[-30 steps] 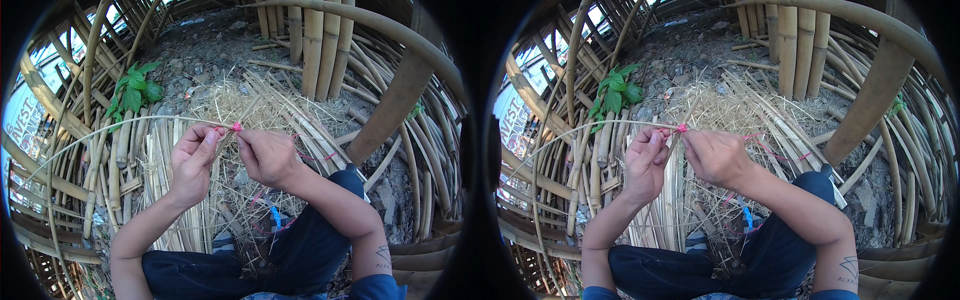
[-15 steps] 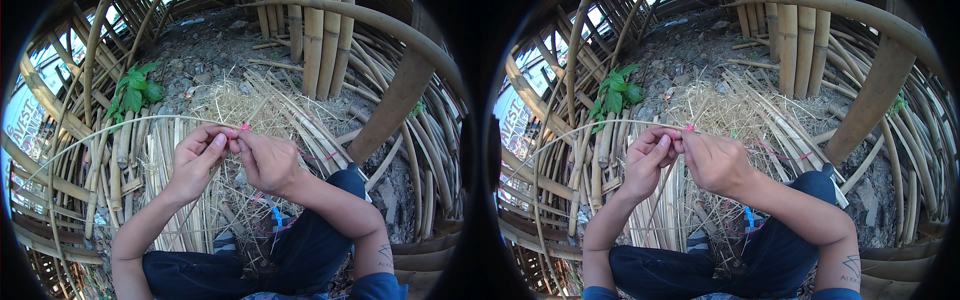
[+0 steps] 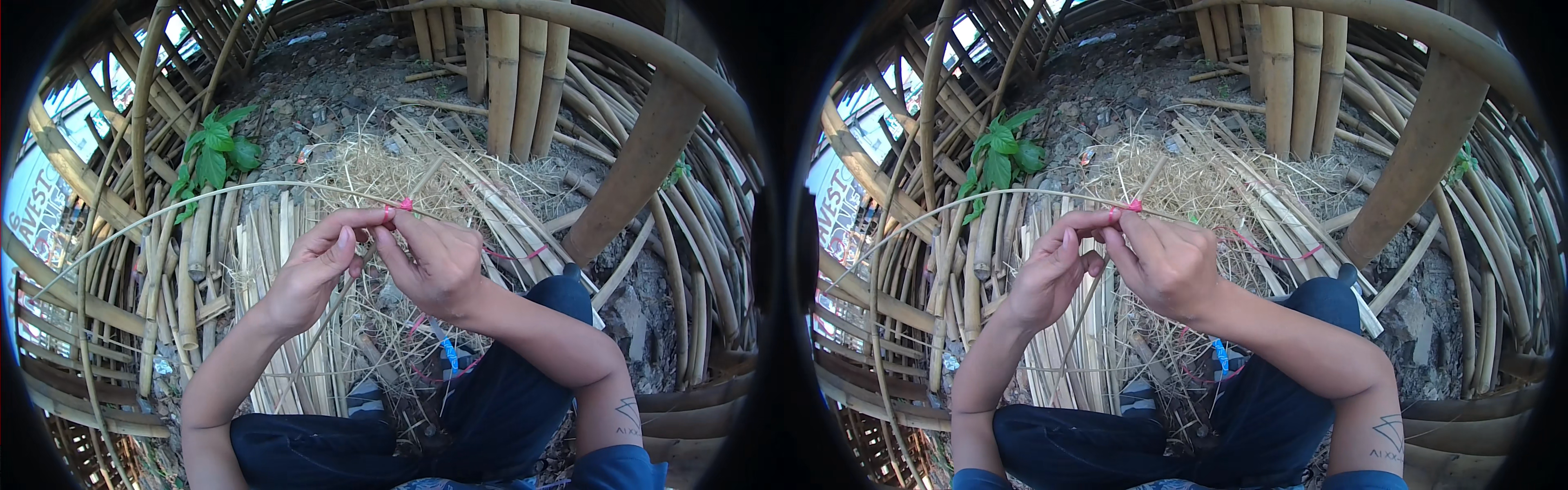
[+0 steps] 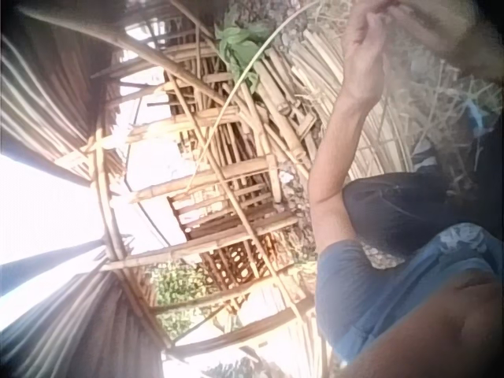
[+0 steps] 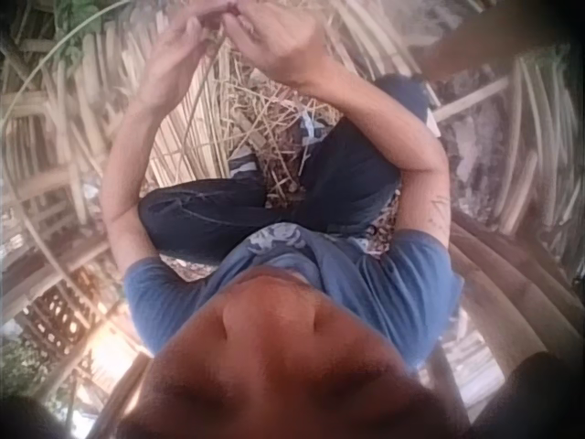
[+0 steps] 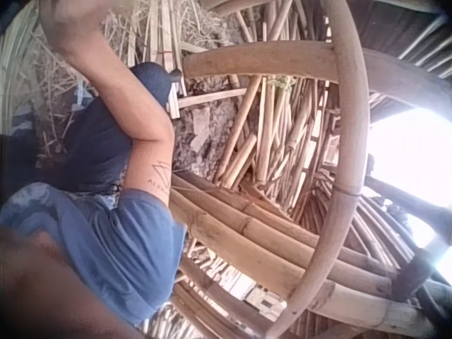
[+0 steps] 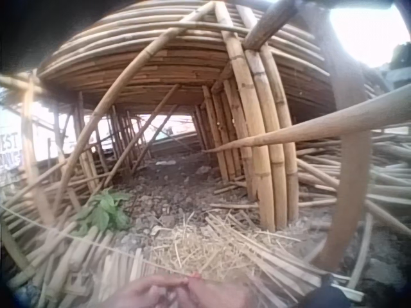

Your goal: Constructing a structural frame by tying together thin bamboo strips with pink ribbons.

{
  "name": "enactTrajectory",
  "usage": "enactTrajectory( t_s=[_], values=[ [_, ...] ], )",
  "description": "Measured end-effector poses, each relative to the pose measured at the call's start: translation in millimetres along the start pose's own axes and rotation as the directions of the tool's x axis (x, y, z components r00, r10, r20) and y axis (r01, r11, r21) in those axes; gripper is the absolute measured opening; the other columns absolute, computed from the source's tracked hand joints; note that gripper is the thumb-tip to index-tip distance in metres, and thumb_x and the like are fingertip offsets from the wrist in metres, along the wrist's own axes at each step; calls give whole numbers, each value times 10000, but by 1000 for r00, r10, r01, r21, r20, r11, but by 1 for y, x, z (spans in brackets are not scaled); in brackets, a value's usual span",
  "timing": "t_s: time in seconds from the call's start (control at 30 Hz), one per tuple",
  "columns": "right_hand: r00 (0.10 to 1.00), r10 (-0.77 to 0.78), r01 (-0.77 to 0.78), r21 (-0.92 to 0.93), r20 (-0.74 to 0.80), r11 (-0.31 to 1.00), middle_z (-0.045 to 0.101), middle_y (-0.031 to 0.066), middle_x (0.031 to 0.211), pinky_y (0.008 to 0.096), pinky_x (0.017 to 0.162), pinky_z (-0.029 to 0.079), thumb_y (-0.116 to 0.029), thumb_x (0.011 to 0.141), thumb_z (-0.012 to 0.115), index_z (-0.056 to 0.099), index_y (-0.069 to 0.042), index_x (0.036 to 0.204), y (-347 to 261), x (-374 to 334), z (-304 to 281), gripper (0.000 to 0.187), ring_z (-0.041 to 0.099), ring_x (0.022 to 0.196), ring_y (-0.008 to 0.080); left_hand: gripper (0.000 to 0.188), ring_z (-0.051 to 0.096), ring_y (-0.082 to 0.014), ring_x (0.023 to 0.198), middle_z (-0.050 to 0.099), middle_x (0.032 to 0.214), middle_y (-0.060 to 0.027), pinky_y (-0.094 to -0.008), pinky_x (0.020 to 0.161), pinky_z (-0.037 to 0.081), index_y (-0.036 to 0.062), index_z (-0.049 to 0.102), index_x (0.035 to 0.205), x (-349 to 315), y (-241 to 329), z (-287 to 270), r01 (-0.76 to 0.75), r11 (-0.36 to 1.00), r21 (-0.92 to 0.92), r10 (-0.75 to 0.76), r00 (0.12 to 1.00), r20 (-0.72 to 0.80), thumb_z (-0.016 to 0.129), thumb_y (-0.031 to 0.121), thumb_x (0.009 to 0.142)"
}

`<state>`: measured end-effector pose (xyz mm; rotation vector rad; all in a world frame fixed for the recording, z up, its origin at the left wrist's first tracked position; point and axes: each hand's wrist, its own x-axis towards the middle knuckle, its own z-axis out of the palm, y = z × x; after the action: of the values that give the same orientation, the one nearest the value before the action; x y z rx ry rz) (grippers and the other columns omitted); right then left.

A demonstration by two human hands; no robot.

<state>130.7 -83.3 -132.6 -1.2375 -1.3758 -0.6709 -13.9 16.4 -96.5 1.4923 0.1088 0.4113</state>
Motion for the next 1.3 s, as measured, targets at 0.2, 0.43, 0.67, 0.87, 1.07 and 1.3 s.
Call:
enactTrajectory(
  t_s=[0.2,0.43,0.67,0.87,1.07,1.3],
  values=[
    [990,-112,101,-117,-87,988,584,49,584,286,409,430,-40,726,703,630,-2,816,5,-2,7,122,585,461,179,297,444,-41,867,543,1131,-9,-218,719,366,63,603,1197,2,-4,11,29,999,-15,-31,990,-139,458,239,1007],
    [974,-213,211,-30,-78,977,526,36,567,284,410,382,18,669,696,628,15,805,8,-5,4,153,517,436,167,293,479,-78,870,504,1098,-40,-245,713,400,43,620,1167,3,-2,-2,41,987,157,-28,996,-85,480,238,1000],
    [973,-222,215,92,70,972,550,32,565,288,410,382,6,676,678,626,-11,765,0,3,-12,105,540,444,167,253,577,-229,959,523,1080,-140,-320,823,476,89,612,1184,9,-1,-15,-418,627,657,343,906,249,562,86,936],
    [987,-146,129,207,70,970,584,53,580,291,422,416,6,684,688,626,-16,769,-2,7,-13,107,563,447,183,356,595,-205,660,544,969,-136,-302,569,489,92,697,1012,19,17,-18,-583,61,810,493,723,483,640,-82,707],
    [995,-32,7,265,92,964,604,78,598,305,445,465,14,718,688,630,1,813,-6,10,-13,112,605,475,199,187,585,-114,730,582,974,-88,-252,626,474,8,664,1011,4,-3,-16,-417,621,664,547,837,14,659,-1,824],
    [985,-107,76,216,137,973,608,80,609,312,447,467,20,736,671,627,9,851,-1,4,-11,123,619,502,208,199,566,-85,836,632,978,-63,-221,747,449,-40,641,1050,1,15,2,120,977,174,-87,978,-187,621,106,917]
  ],
)
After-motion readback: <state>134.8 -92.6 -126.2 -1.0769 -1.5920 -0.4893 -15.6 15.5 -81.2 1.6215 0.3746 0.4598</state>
